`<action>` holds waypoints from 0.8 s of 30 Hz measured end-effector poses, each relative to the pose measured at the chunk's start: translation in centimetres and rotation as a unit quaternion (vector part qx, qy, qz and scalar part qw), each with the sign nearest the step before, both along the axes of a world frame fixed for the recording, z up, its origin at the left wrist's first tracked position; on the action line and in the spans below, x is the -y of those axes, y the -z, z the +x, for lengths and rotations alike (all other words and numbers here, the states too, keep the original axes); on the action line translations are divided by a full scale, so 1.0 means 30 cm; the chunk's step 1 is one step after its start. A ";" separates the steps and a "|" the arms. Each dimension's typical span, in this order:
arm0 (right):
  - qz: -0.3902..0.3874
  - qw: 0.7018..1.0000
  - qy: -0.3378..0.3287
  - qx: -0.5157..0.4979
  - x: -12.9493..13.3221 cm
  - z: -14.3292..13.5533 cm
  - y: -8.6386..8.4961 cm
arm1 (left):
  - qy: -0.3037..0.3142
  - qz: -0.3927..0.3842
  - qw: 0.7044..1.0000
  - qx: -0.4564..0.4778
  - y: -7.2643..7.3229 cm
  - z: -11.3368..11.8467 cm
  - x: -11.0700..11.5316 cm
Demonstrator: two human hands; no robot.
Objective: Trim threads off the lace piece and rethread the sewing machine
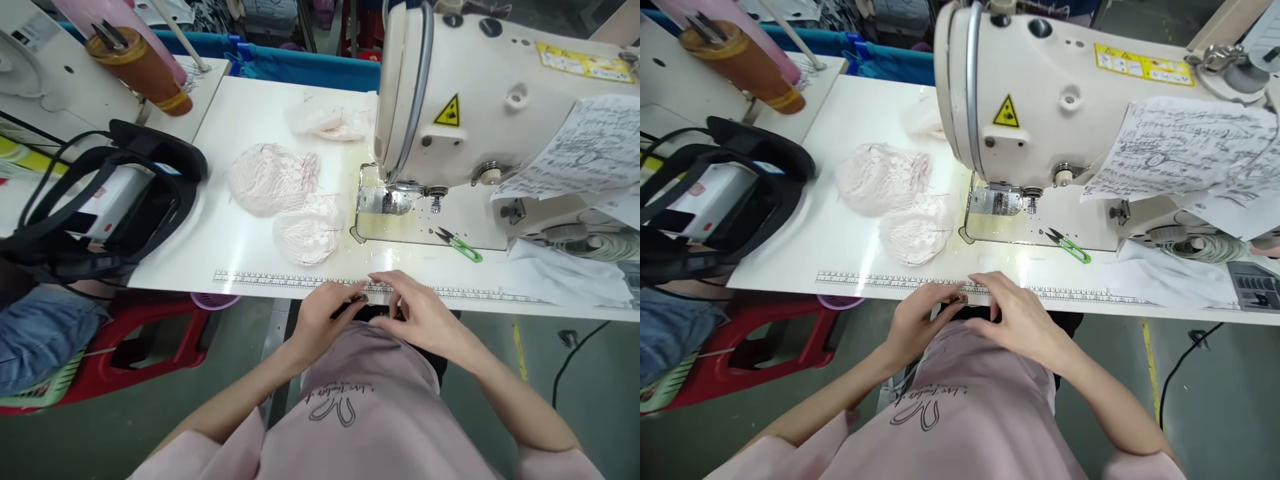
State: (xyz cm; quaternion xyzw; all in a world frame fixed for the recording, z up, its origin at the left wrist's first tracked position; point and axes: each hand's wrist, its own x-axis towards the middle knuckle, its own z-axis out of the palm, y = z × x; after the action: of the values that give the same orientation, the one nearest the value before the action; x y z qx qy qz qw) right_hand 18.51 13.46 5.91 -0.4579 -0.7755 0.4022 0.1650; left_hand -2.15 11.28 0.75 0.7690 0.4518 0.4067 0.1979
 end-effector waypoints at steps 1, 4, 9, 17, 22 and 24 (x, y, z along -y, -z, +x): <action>-0.039 0.999 -0.011 -0.010 0.005 -0.006 -0.002 | -0.026 -0.066 0.997 0.044 -0.023 0.011 0.007; -0.101 0.993 -0.016 -0.050 0.003 -0.024 0.002 | -0.066 -0.208 0.965 0.148 -0.075 0.031 0.019; -0.099 0.989 0.014 -0.105 -0.027 -0.032 0.013 | -0.087 -0.291 0.925 0.227 -0.101 0.039 0.012; -0.013 0.993 0.058 -0.106 -0.036 -0.004 -0.005 | -0.103 -0.348 0.877 0.316 -0.105 0.048 -0.016; -0.003 0.996 0.036 -0.080 -0.019 -0.001 -0.006 | -0.089 -0.380 0.824 0.410 -0.092 0.059 -0.025; -0.004 0.997 0.027 -0.072 -0.010 -0.001 -0.006 | -0.084 -0.393 0.805 0.437 -0.096 0.065 -0.028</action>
State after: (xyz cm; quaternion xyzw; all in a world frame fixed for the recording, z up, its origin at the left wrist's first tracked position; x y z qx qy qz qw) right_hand 18.48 13.77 6.10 -0.4494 -0.7474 0.4323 0.2292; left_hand -0.22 12.13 3.62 0.3250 0.5017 0.5026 0.6246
